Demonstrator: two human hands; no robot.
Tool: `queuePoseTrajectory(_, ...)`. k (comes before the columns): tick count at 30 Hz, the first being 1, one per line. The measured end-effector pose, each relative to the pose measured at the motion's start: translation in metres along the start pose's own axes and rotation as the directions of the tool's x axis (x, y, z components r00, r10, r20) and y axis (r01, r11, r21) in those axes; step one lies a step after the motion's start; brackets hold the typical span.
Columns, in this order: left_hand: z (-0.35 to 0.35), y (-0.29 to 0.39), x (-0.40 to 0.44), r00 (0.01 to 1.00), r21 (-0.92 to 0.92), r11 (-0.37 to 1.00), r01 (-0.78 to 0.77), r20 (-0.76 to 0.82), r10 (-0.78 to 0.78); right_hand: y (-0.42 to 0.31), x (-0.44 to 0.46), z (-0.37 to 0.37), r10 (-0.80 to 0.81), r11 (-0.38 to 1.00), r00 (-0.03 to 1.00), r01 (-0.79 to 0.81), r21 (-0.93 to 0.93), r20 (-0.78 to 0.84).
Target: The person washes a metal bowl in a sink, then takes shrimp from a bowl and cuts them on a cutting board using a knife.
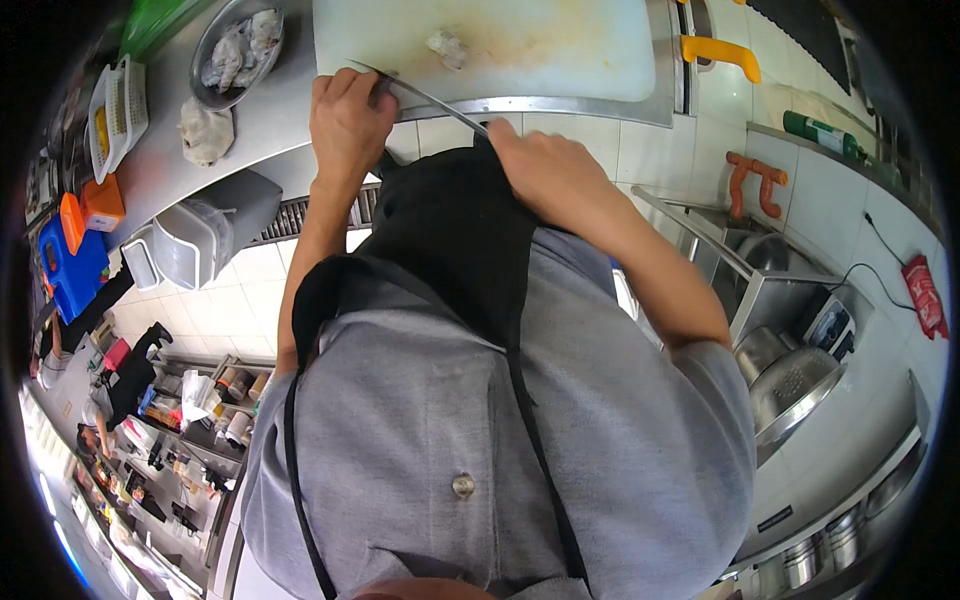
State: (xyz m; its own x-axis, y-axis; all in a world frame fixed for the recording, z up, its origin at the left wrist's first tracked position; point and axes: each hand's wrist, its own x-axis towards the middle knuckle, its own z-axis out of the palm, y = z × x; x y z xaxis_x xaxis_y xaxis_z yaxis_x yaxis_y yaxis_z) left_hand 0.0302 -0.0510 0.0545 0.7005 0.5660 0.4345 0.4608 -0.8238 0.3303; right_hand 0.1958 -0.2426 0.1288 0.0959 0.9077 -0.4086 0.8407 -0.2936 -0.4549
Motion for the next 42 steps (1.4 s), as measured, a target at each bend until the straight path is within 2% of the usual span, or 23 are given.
queuePoseTrajectory(4, -0.003, -0.007, -0.002, 1.0, 0.017, 1.0, -0.018, -0.013, 0.019, -0.002, 0.003, 0.001, 0.05, 0.999, 0.998, -0.05, -0.011, 0.023)
queuePoseTrajectory(6, -0.004, -0.016, -0.002, 0.998, 0.097, 0.993, 0.061, -0.024, -0.059, 0.002, -0.009, -0.002, 0.06, 0.998, 0.998, -0.06, 0.006, 0.032)
queuePoseTrajectory(8, -0.006, -0.024, 0.002, 0.998, 0.074, 0.995, 0.067, -0.011, -0.067, 0.008, -0.019, -0.003, 0.069, 0.997, 0.996, -0.07, 0.024, 0.057)
queuePoseTrajectory(11, -0.008, -0.026, 0.012, 0.999, 0.066, 0.997, 0.031, -0.015, -0.03, 0.011, -0.024, -0.006, 0.097, 0.989, 0.993, -0.09, 0.117, -0.06)
queuePoseTrajectory(13, -0.009, -0.024, 0.02, 1.0, -0.03, 1.0, 0.001, -0.013, -0.001, 0.011, -0.027, -0.009, 0.164, 0.975, 0.972, -0.134, 0.176, -0.168)
queuePoseTrajectory(17, -0.004, 0.0, 0.033, 0.999, -0.13, 0.991, 0.014, 0.051, -0.008, 0.02, -0.034, -0.011, 0.183, 0.952, 0.955, -0.113, 0.285, -0.233)
queuePoseTrajectory(18, -0.003, 0.009, 0.038, 0.953, -0.4, 0.866, 0.302, 0.159, -0.259, 0.022, -0.037, -0.01, 0.178, 0.922, 0.958, -0.082, 0.38, -0.226)
queuePoseTrajectory(19, -0.004, 0.015, 0.044, 0.836, -0.592, 0.594, 0.545, 0.329, -0.439, 0.024, -0.039, -0.008, 0.172, 0.881, 0.96, -0.05, 0.47, -0.221)
queuePoseTrajectory(20, 0.003, 0.011, 0.048, 0.811, -0.74, 0.373, 0.56, 0.397, -0.43, 0.026, -0.039, -0.006, 0.129, 0.856, 0.962, 0.014, 0.516, -0.239)
queuePoseTrajectory(21, 0.004, 0.012, 0.051, 0.817, -0.744, 0.377, 0.551, 0.391, -0.424, 0.026, -0.04, -0.008, 0.129, 0.858, 0.96, 0.018, 0.513, -0.25)
queuePoseTrajectory(23, 0.002, 0.016, 0.062, 0.857, -0.759, 0.404, 0.511, 0.416, -0.304, 0.018, -0.043, -0.019, 0.261, 0.62, 0.964, -0.211, 0.755, 0.055)
queuePoseTrajectory(24, 0.001, 0.017, 0.067, 0.795, -0.809, 0.101, 0.578, 0.532, -0.292, 0.017, -0.042, -0.021, 0.242, 0.574, 0.967, -0.211, 0.791, 0.083)
queuePoseTrajectory(25, 0.0, 0.014, 0.069, 0.764, -0.776, -0.232, 0.586, 0.625, -0.163, 0.019, -0.042, -0.021, 0.216, 0.509, 0.971, -0.2, 0.837, 0.101)
queuePoseTrajectory(27, -0.003, 0.012, 0.071, 0.802, -0.697, -0.487, 0.527, 0.597, 0.013, 0.023, -0.042, -0.019, 0.143, 0.463, 0.985, -0.154, 0.873, 0.098)
queuePoseTrajectory(28, -0.003, 0.01, 0.071, 0.816, -0.692, -0.511, 0.51, 0.577, 0.033, 0.024, -0.041, -0.019, 0.137, 0.475, 0.988, -0.129, 0.87, 0.071)
queuePoseTrajectory(30, -0.006, 0.011, 0.069, 0.831, -0.674, -0.56, 0.482, 0.555, 0.046, 0.025, -0.041, -0.018, 0.088, 0.39, 0.992, -0.117, 0.913, 0.09)
queuePoseTrajectory(34, 0.002, 0.003, 0.064, 0.823, -0.674, -0.565, 0.476, 0.568, 0.016, 0.026, -0.035, -0.012, 0.124, 0.408, 0.99, -0.109, 0.906, 0.064)
queuePoseTrajectory(36, 0.0, 0.004, 0.057, 0.749, -0.688, -0.489, 0.537, 0.655, -0.099, 0.027, -0.037, -0.014, 0.139, 0.352, 0.985, -0.144, 0.925, 0.1)
queuePoseTrajectory(37, 0.0, 0.002, 0.055, 0.756, -0.687, -0.487, 0.54, 0.65, -0.079, 0.032, -0.036, -0.011, 0.153, 0.355, 0.985, -0.134, 0.925, 0.084)
queuePoseTrajectory(39, -0.002, -0.004, 0.055, 0.67, -0.692, -0.379, 0.614, 0.712, -0.213, 0.041, -0.033, -0.008, 0.156, 0.359, 0.987, -0.078, 0.93, 0.022)
queuePoseTrajectory(40, -0.004, -0.005, 0.059, 0.652, -0.708, -0.31, 0.635, 0.706, -0.278, 0.042, -0.033, -0.013, 0.219, 0.426, 0.976, -0.088, 0.901, -0.008)
queuePoseTrajectory(41, -0.004, -0.007, 0.07, 0.661, -0.711, -0.303, 0.635, 0.703, -0.262, 0.048, -0.032, -0.012, 0.229, 0.427, 0.973, -0.077, 0.901, -0.025)
queuePoseTrajectory(42, -0.002, -0.009, 0.081, 0.677, -0.745, -0.183, 0.642, 0.662, -0.32, 0.056, -0.029, -0.007, 0.278, 0.544, 0.954, -0.06, 0.837, -0.113)
